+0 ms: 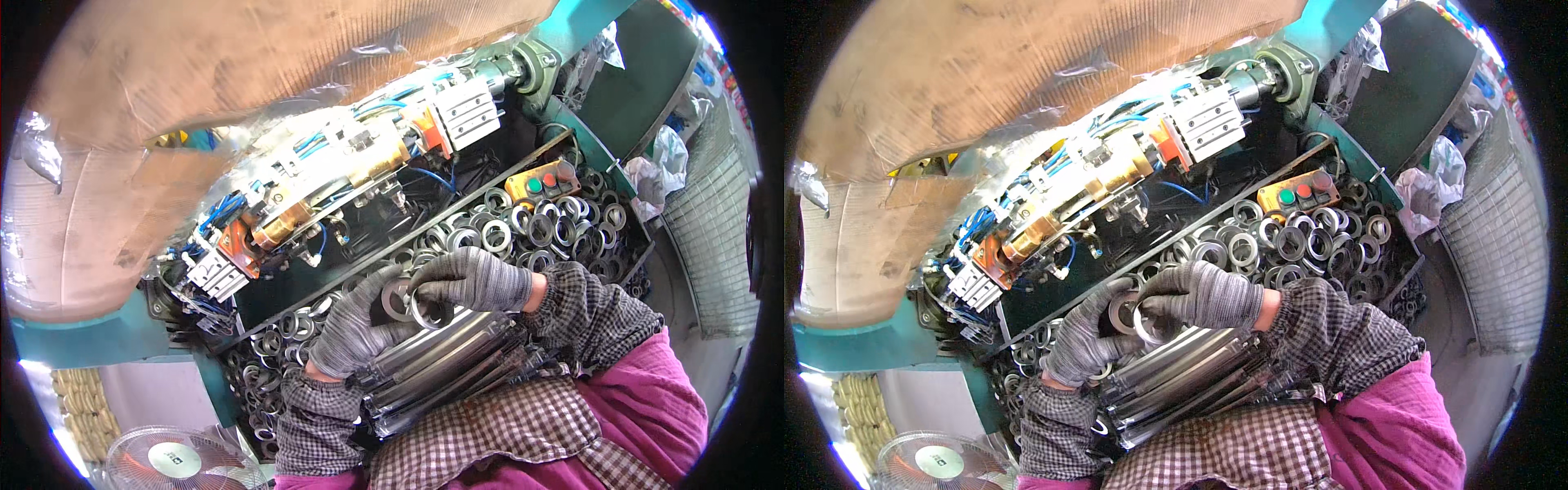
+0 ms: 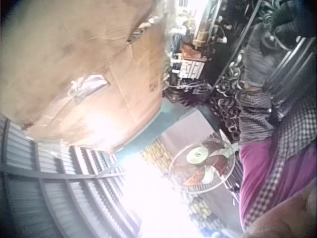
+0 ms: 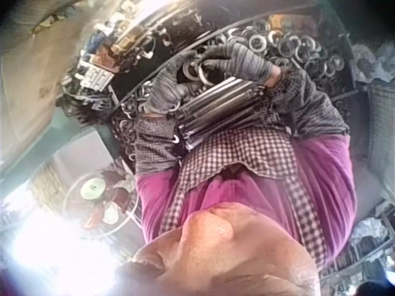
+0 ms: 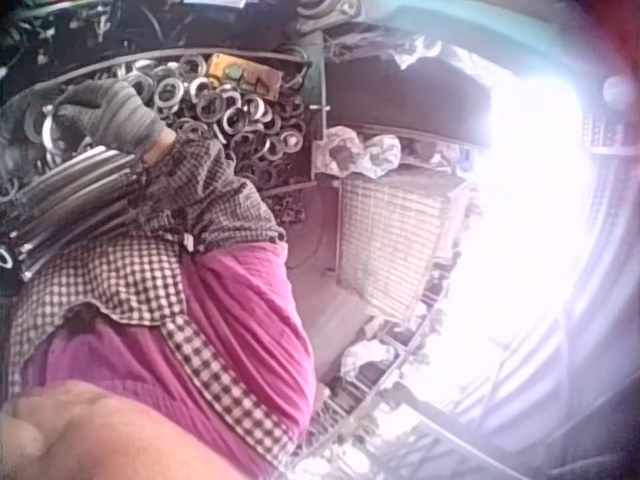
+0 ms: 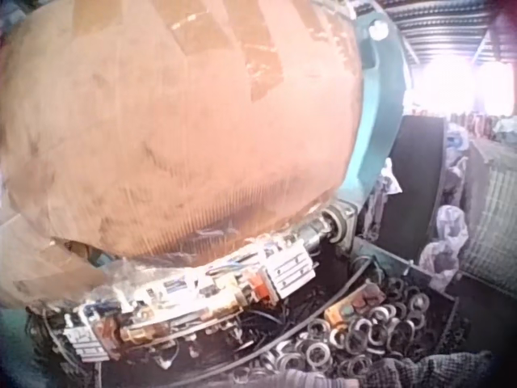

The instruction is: Manually assembling metal rings and tubes at a manufacturing workstation.

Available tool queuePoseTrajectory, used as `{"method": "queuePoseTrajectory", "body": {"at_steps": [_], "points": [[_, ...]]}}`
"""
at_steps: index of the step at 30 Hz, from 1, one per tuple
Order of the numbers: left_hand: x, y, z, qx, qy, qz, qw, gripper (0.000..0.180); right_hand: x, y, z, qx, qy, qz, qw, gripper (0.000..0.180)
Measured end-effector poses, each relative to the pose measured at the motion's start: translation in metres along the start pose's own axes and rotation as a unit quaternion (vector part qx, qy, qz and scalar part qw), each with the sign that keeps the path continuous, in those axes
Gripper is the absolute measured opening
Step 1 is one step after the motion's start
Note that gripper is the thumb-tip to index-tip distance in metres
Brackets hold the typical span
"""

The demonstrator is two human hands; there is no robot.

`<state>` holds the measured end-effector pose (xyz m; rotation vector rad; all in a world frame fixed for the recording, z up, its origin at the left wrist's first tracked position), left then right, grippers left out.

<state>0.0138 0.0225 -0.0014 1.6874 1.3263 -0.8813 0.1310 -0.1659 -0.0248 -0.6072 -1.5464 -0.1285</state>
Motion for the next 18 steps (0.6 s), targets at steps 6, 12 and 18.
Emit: {"method": "queuePoseTrajectory", "body": {"at_steps": [6,12,18], "points": [[0.0,-0.01,-0.001,-0.071,-0.224,-0.023,0.972,0.074,0.01,-0.002,-0.017,-0.111,-0.02,-0.102,0.988,0.022],[-0.015,-0.009,-0.007,-0.054,-0.257,-0.027,0.965,0.076,0.013,0.004,-0.013,0.04,-0.003,-0.178,0.983,0.066],[0.014,0.003,-0.092,-0.193,0.482,-0.119,0.846,0.063,0.034,0.035,-0.081,-0.336,-0.445,-0.288,0.779,0.052]]}}
Point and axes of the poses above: each hand's wrist, its own y-axis towards the middle knuckle, its own z-axis out of the palm, x = y × z, the point moved 1 cm from there along y, towards the middle knuckle, and after that the axes turned 11 degrees about z, right-handed, at the moved point
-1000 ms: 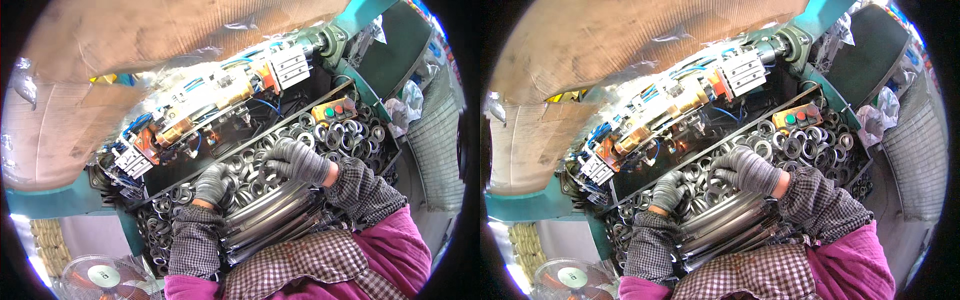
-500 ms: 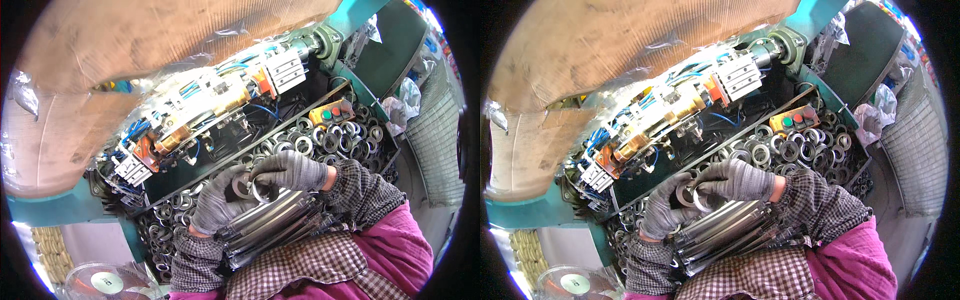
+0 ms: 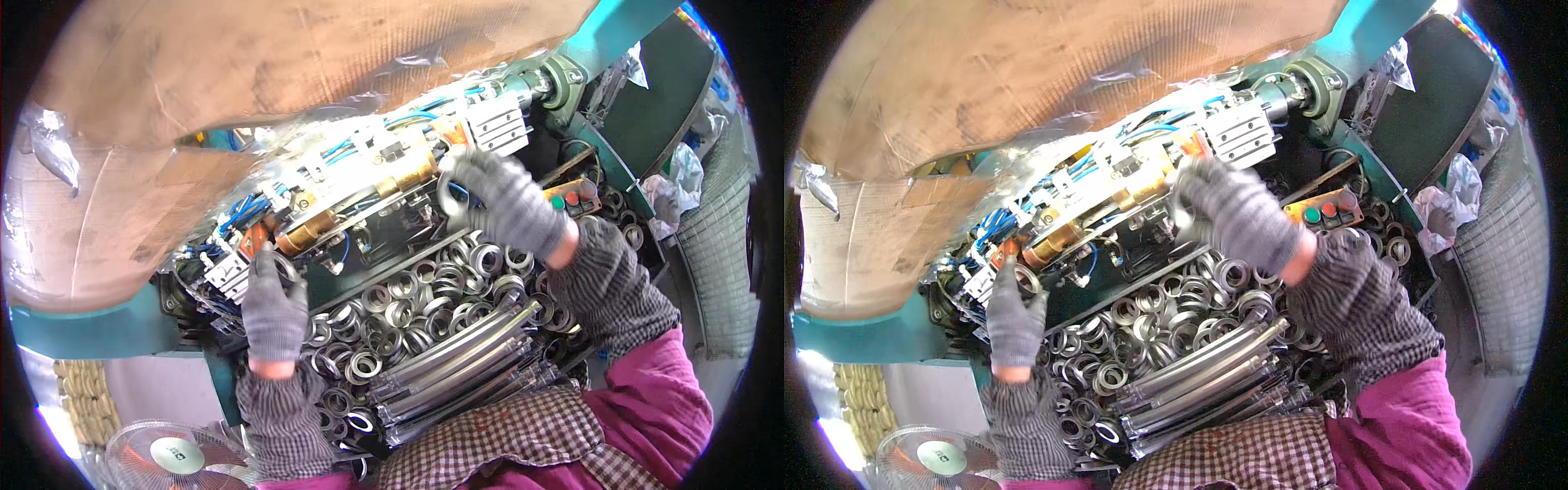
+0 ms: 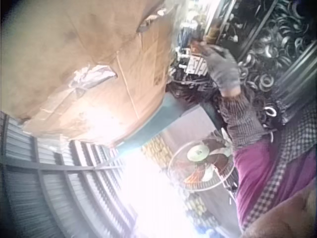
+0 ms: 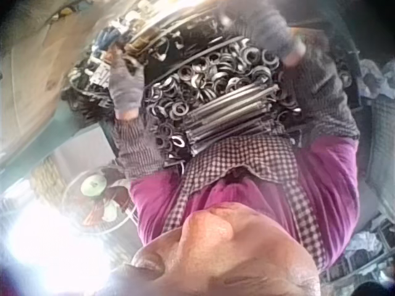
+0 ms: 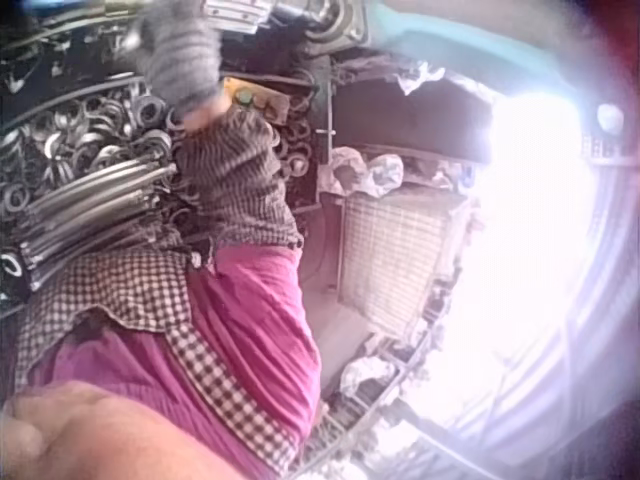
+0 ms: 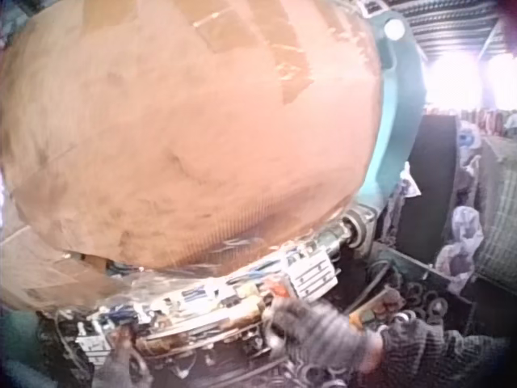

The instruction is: Manually assembling metal rings and tubes at a manufacturing workstation.

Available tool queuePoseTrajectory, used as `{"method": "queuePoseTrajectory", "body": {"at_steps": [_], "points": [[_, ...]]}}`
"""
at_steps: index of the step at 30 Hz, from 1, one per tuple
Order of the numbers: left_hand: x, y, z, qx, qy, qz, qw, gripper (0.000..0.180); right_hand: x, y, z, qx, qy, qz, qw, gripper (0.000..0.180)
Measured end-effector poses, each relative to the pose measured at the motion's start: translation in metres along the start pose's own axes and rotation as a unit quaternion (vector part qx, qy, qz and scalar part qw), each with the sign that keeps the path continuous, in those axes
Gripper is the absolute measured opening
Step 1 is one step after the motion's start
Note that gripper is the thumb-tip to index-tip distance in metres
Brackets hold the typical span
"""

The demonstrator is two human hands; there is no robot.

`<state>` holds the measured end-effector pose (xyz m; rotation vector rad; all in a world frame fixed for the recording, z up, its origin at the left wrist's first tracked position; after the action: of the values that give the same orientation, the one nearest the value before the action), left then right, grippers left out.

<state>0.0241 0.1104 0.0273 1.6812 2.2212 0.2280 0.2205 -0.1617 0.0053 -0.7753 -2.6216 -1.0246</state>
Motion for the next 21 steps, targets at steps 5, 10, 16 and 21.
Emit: {"method": "queuePoseTrajectory", "body": {"at_steps": [5,10,16,21], "points": [[0.046,0.015,0.021,0.036,0.027,-0.02,0.999,0.074,-0.006,0.056,0.045,0.098,-0.224,0.011,0.97,0.064],[0.054,0.028,0.035,0.032,-0.021,0.01,0.999,0.074,0.003,0.081,0.043,0.192,-0.222,0.022,0.956,0.076],[-0.036,0.017,0.008,0.012,-0.102,-0.115,0.988,0.072,-0.011,0.033,0.031,0.045,-0.221,0.008,0.974,0.069],[-0.079,-0.107,0.077,0.318,-0.222,0.214,0.897,0.036,-0.025,-0.034,-0.013,0.031,-0.128,0.068,0.989,0.065]]}}
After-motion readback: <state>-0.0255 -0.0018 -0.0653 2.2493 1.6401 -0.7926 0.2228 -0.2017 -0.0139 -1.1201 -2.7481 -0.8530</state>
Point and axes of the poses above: each hand's wrist, its own y-axis towards the middle knuckle, its own z-axis out of the palm, x = y × z, the point moved 1 cm from there along y, towards the middle knuckle, and after that the axes turned 11 degrees about z, right-handed, at the moved point
